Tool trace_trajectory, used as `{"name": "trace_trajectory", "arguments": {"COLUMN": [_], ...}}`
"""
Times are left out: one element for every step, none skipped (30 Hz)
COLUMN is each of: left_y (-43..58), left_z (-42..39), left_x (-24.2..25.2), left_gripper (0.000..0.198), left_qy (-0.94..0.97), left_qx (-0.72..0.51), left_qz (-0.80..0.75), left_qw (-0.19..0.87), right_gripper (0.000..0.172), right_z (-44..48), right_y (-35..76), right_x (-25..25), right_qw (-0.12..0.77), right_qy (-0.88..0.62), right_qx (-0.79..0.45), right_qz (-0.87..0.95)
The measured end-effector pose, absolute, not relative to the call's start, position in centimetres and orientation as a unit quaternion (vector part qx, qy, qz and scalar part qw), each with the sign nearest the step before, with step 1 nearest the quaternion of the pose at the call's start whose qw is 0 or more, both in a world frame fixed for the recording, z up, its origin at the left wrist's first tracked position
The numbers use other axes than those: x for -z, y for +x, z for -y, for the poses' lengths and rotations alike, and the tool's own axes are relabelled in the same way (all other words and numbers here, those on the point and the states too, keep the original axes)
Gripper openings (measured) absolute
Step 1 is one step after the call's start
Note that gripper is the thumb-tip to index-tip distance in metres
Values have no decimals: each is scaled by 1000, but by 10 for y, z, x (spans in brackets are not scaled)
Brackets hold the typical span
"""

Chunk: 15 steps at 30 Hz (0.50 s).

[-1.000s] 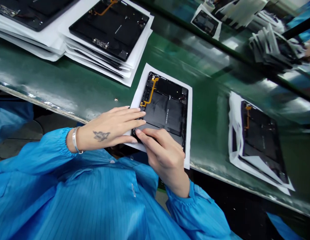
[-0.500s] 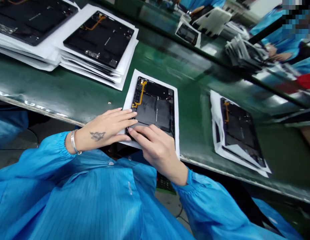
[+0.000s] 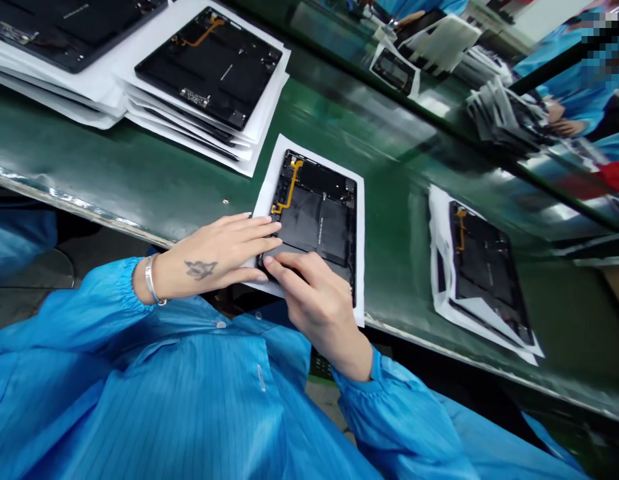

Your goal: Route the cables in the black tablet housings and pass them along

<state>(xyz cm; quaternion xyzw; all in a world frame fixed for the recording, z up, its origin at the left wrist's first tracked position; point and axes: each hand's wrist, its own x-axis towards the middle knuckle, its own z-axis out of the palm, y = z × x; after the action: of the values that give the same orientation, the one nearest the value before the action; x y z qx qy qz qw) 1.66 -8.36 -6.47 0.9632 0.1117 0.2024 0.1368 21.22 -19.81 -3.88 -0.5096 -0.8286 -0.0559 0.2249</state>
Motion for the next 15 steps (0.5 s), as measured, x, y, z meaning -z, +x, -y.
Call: {"name": "trace_trajectory", "arguments": {"left_y": [17,17,17,17,17,16,16,16,16,16,16,16,16,16,16], "left_z": [84,83,84,84,84,85,86,88,90,92,95,98,101,104,107], "left_x": [65,65,65,65,65,64,64,63,62,60,59,59,58,59,60], "left_gripper": [50,50,50,50,51,51,52,52,52,51,49,47,43,38,33], "left_qy": [964,964,964,964,963,963,963,963,963,961,959,956,953,949,946], "left_qx": [-203,-206,-207,-207,-207,-207,-207,-209,-213,-221,-232,-244,-259,-274,-290], "left_qz": [-110,-110,-112,-115,-118,-122,-124,-126,-129,-131,-135,-138,-140,-142,-143], "left_qw": [134,130,127,124,122,119,116,112,107,101,92,81,68,55,41], "right_gripper": [29,29,28,28,27,27,29,34,40,45,45,41,34,29,29], "right_z": [197,196,196,196,197,199,202,206,210,215,219,223,227,229,232], "right_y": [212,212,212,213,214,215,216,216,216,215,214,212,211,210,209], "right_x": [38,37,36,36,36,36,37,37,37,38,37,37,36,35,34], "right_qw": [214,202,192,187,195,216,251,299,358,421,481,530,568,594,603], "right_qy": [-506,-502,-498,-495,-497,-505,-523,-549,-579,-604,-619,-621,-613,-599,-587], "right_qx": [64,73,79,81,81,79,77,74,68,53,28,-7,-42,-68,-80], "right_qz": [833,838,842,845,842,832,811,777,729,675,621,577,547,533,535]}}
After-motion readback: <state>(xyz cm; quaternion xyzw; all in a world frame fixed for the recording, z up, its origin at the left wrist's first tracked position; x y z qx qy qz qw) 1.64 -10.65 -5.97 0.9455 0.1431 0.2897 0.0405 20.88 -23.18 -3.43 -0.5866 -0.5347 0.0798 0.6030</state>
